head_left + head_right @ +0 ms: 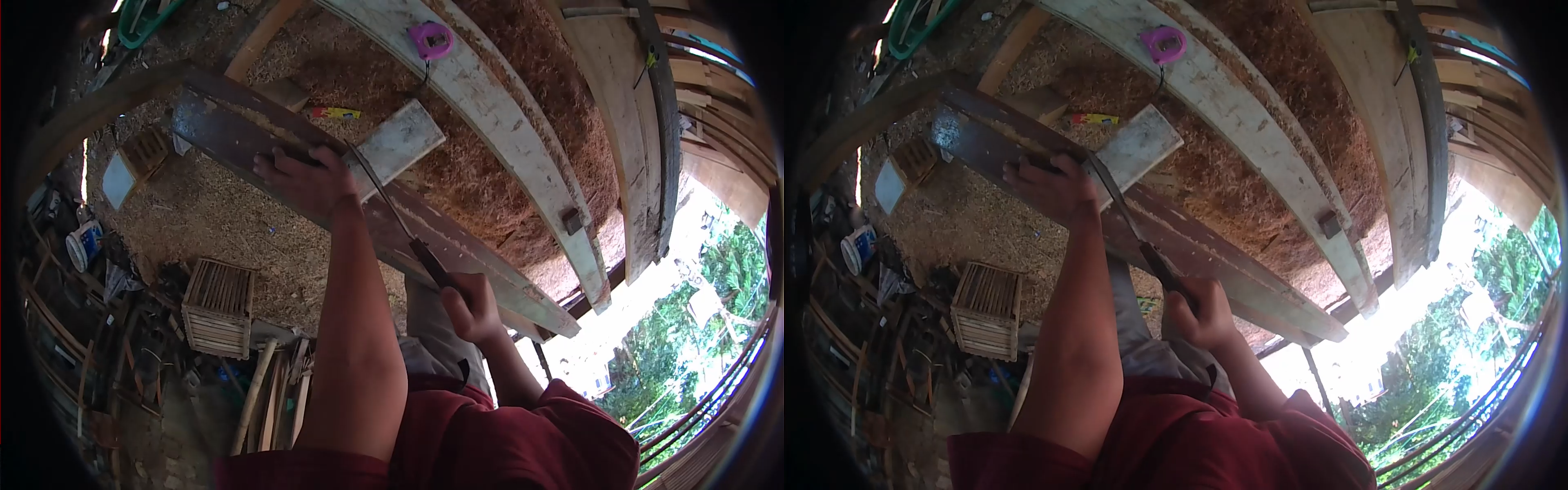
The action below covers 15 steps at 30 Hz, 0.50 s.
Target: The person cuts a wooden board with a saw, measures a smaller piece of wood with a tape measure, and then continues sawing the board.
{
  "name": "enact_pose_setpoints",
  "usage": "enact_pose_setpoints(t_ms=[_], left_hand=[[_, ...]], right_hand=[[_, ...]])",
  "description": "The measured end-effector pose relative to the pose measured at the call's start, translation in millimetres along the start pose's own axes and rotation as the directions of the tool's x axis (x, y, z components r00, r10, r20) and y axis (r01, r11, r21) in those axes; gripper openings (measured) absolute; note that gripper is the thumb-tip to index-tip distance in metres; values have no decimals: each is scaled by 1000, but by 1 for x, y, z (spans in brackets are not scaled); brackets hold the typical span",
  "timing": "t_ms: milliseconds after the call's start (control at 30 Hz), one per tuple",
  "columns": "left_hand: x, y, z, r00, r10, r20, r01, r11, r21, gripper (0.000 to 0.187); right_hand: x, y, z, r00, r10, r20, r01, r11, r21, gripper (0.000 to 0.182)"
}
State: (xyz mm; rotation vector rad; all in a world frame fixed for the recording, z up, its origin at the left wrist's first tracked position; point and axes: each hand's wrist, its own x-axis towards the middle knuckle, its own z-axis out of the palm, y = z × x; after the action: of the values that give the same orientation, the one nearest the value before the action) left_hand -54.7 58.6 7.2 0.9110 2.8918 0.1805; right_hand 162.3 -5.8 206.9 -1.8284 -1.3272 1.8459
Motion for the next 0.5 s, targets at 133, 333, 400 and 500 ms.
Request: enact_pose_setpoints(t_ms=[133, 333, 400, 500], left_hand=[[-3, -4, 0, 999, 31, -36, -30, 999, 18, 63], [-1, -5, -4, 998, 54, -24, -53, 998, 25, 63], [1, -1, -3, 997, 65, -36, -64, 997, 43, 64], [1, -4, -1, 991, 110, -74, -103, 990, 91, 64]], right_hand=[[63, -5, 33, 978, -169, -121, 156, 981, -115, 23], [-13, -17, -8, 995, 57, 76, -55, 998, -36, 26], [-6, -20, -13, 992, 97, 79, -96, 995, -25, 25], [61, -14, 27, 997, 58, -49, -60, 998, -29, 26]])
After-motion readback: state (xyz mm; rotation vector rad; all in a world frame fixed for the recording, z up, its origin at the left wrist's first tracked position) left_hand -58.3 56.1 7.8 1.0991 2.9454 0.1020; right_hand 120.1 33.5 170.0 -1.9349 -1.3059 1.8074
